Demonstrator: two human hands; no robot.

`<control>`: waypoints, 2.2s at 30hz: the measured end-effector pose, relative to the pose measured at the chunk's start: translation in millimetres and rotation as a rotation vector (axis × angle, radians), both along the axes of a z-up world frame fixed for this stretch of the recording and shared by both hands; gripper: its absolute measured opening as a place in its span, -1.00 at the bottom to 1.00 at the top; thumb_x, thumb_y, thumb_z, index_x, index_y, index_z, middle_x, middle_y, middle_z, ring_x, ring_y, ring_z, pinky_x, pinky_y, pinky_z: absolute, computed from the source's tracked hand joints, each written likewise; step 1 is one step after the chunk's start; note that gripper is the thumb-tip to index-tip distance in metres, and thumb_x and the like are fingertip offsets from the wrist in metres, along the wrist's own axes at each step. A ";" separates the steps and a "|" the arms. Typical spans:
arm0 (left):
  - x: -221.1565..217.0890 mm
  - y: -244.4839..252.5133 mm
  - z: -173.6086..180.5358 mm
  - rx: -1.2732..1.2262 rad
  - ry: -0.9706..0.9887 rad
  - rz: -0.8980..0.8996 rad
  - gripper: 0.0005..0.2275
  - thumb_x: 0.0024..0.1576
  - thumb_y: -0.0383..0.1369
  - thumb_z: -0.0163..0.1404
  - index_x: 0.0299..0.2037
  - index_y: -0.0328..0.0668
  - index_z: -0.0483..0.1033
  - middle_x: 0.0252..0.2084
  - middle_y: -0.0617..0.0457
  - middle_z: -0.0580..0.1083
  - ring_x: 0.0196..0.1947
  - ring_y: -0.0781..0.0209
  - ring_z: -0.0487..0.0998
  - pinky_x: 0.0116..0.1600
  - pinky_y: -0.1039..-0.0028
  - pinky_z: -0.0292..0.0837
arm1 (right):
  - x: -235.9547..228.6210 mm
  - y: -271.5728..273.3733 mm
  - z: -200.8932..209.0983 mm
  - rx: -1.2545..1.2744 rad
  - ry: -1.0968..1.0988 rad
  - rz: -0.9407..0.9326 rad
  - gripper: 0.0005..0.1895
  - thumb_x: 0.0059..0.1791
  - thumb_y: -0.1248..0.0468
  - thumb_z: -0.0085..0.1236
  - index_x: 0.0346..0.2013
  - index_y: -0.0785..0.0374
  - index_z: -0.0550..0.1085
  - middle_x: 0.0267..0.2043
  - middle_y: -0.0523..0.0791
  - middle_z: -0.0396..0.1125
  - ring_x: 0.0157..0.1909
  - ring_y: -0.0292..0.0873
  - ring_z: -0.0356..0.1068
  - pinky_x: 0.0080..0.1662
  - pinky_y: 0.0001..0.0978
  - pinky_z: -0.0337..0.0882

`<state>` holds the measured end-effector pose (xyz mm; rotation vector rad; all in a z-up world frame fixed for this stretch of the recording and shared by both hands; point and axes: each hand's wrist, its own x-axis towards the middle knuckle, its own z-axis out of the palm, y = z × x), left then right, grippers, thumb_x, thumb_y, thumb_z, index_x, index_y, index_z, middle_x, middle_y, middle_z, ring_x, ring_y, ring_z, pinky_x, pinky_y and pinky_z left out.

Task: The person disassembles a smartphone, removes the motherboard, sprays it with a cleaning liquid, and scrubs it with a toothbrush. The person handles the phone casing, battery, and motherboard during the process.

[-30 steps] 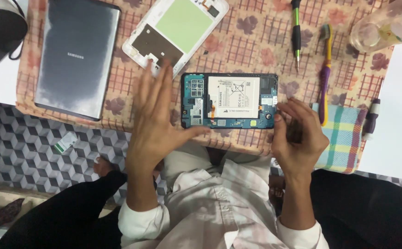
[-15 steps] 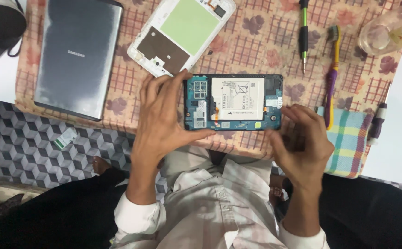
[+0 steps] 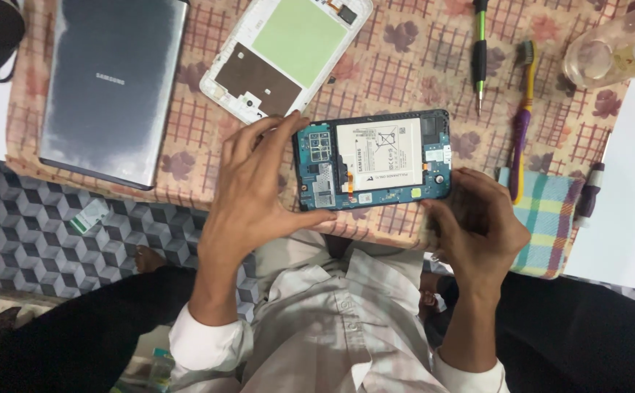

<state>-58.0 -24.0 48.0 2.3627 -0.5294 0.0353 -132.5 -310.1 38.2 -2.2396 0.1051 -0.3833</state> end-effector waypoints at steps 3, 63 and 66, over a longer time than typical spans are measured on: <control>-0.9 0.6 1.0 -0.022 0.031 0.009 0.05 -0.41 -0.03 0.49 0.34 -0.29 0.27 0.21 -0.09 0.48 0.29 -0.11 0.33 0.34 0.05 0.19 | 0.8 -0.4 -1.4 0.005 -0.006 -0.005 -0.50 -0.12 0.47 0.53 0.04 0.38 0.47 0.16 0.06 0.43 0.22 -0.09 0.48 0.26 -0.33 0.53; -6.8 -9.5 -25.9 -0.205 -0.200 0.471 -0.77 0.17 -0.48 0.18 0.01 -0.41 0.59 0.26 -0.16 0.39 0.38 -0.21 0.28 0.41 0.07 0.30 | 91.6 56.8 19.4 -0.266 0.086 0.392 -0.88 0.03 0.37 0.28 -0.14 0.32 0.59 -0.16 -0.04 0.44 -0.29 -0.07 0.49 -0.21 -0.29 0.46; -8.3 -7.4 -24.7 -0.134 -0.192 0.471 -0.74 0.18 -0.45 0.19 0.03 -0.44 0.59 0.32 -0.23 0.34 0.42 -0.24 0.23 0.45 0.01 0.25 | 92.9 57.8 24.4 -0.251 0.073 0.413 -0.85 0.02 0.36 0.28 -0.13 0.32 0.60 -0.18 -0.04 0.44 -0.30 -0.07 0.49 -0.23 -0.28 0.45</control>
